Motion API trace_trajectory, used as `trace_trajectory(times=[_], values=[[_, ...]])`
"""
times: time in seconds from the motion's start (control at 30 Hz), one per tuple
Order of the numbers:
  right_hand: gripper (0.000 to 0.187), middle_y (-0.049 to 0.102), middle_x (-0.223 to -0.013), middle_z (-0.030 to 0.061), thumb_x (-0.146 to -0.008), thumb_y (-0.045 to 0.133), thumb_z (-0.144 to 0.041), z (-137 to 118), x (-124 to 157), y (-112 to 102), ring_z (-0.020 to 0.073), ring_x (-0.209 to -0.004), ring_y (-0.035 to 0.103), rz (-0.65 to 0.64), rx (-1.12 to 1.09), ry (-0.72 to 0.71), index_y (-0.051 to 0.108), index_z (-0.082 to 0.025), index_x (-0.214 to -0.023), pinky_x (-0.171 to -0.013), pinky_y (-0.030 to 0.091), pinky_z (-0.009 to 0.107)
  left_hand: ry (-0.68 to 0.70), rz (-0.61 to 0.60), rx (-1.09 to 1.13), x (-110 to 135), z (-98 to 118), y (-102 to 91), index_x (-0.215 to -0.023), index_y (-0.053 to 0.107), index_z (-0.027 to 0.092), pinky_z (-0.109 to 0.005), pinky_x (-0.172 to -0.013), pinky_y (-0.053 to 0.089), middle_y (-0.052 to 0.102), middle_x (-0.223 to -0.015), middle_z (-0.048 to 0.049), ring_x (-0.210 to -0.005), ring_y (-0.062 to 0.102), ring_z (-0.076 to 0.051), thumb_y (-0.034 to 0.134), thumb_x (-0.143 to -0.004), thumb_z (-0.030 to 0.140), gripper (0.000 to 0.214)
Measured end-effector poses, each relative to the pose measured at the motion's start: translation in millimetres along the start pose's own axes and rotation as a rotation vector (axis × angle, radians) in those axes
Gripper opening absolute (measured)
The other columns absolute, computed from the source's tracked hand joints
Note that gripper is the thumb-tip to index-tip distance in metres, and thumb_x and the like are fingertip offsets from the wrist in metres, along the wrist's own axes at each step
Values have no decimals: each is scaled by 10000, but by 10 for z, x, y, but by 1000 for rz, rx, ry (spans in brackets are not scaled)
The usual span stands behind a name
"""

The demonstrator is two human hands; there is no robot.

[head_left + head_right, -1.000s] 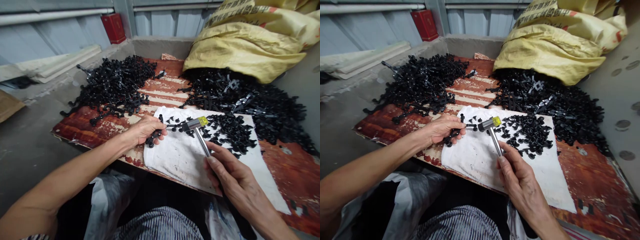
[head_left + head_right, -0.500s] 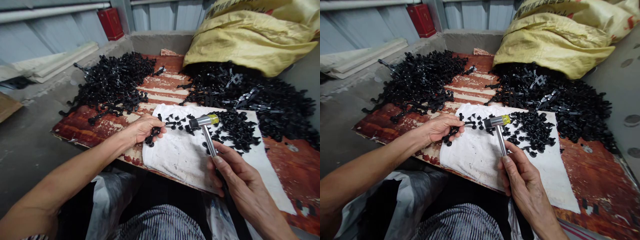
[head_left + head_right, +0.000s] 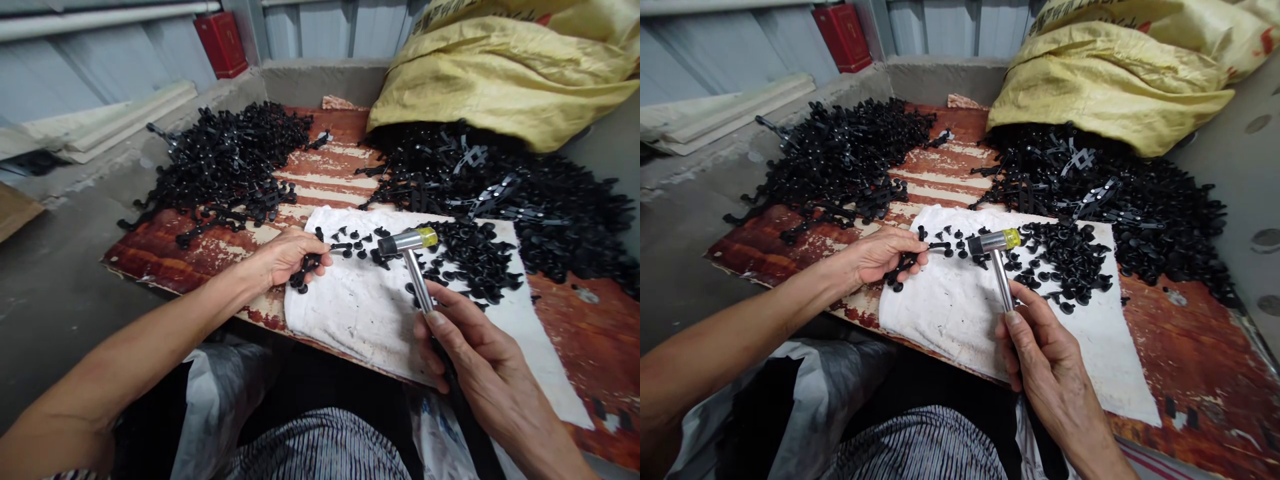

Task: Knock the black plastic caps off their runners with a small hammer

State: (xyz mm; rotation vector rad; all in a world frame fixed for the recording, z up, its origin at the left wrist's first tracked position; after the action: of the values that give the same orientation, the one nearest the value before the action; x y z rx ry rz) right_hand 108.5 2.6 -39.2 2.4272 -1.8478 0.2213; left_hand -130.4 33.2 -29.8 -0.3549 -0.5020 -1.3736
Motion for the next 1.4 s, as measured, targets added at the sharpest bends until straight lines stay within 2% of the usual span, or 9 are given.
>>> trace_trajectory(times=[0.47,0.63,0.7,0.8,0.97,1.07,1.17,1.27,1.4], values=[[420,575,-670,-37,-838,650,-514,-5,5,3,84,-382,435,-11,21,-10,599,-267,-1175,-292,379,190,41,49,-75,11,-15,12,-567,501,152,-183,-283,319,613,-522,-15,-369,523,-94,604,-774,46,254],[424,591,-661,-25,-882,582,-492,-34,5,-26,90,-367,431,-31,175,-65,591,-255,-1233,-299,370,203,40,77,-144,-9,8,6,-570,507,148,-186,-274,305,613,-525,-20,-356,515,-93,575,-761,36,232],[427,616,-670,2,-904,549,-443,-92,-9,-35,121,-419,498,-33,331,-145,593,-240,-1277,-355,435,231,21,74,-167,-3,14,13,-560,496,153,-191,-273,302,608,-516,-22,-350,512,-96,576,-745,34,234],[445,690,-771,71,-931,479,-331,-228,-28,17,197,-626,657,-53,576,-336,575,-202,-1346,-578,575,325,39,75,-188,8,34,18,-555,489,161,-196,-284,307,612,-520,-27,-349,512,-98,592,-721,41,229],[474,720,-1133,131,-928,432,-169,-433,-35,176,233,-949,716,-78,763,-613,552,-191,-1386,-851,579,376,92,75,-252,-17,47,1,-551,483,168,-200,-291,301,616,-542,-35,-357,515,-98,596,-699,65,213],[547,701,-1180,126,-925,436,-107,-506,-20,202,204,-882,718,-35,803,-765,464,-218,-1459,-780,593,340,94,69,-284,-27,61,-4,-545,482,168,-208,-296,307,616,-543,-33,-351,505,-95,585,-702,68,213],[571,714,-1032,138,-899,449,-73,-497,-28,201,207,-752,701,-3,891,-861,462,-174,-1461,-640,589,321,82,82,-317,-22,75,-13,-532,482,168,-220,-296,301,599,-512,-26,-334,477,-92,557,-707,53,223],[544,687,-832,91,-879,443,-60,-453,-50,245,193,-631,660,-63,979,-853,532,-157,-1407,-541,554,290,103,66,-317,-24,83,-11,-538,496,165,-222,-299,306,602,-515,-24,-344,479,-91,557,-710,55,213],[624,677,-936,92,-906,442,-39,-570,23,221,179,-720,656,72,853,-942,403,-220,-1502,-654,565,299,49,56,-259,-47,28,-28,-545,480,168,-221,-307,310,606,-525,-22,-363,499,-95,560,-725,52,229]])
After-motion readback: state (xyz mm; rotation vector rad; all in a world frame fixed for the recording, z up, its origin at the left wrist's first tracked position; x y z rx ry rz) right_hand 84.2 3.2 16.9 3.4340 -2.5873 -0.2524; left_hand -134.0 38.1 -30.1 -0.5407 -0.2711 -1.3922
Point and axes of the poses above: each hand's wrist, its own x-axis away from the middle knuckle, its own y-axis out of the palm, z = x × y, the point moved 6 cm from there along -x, towards the middle knuckle
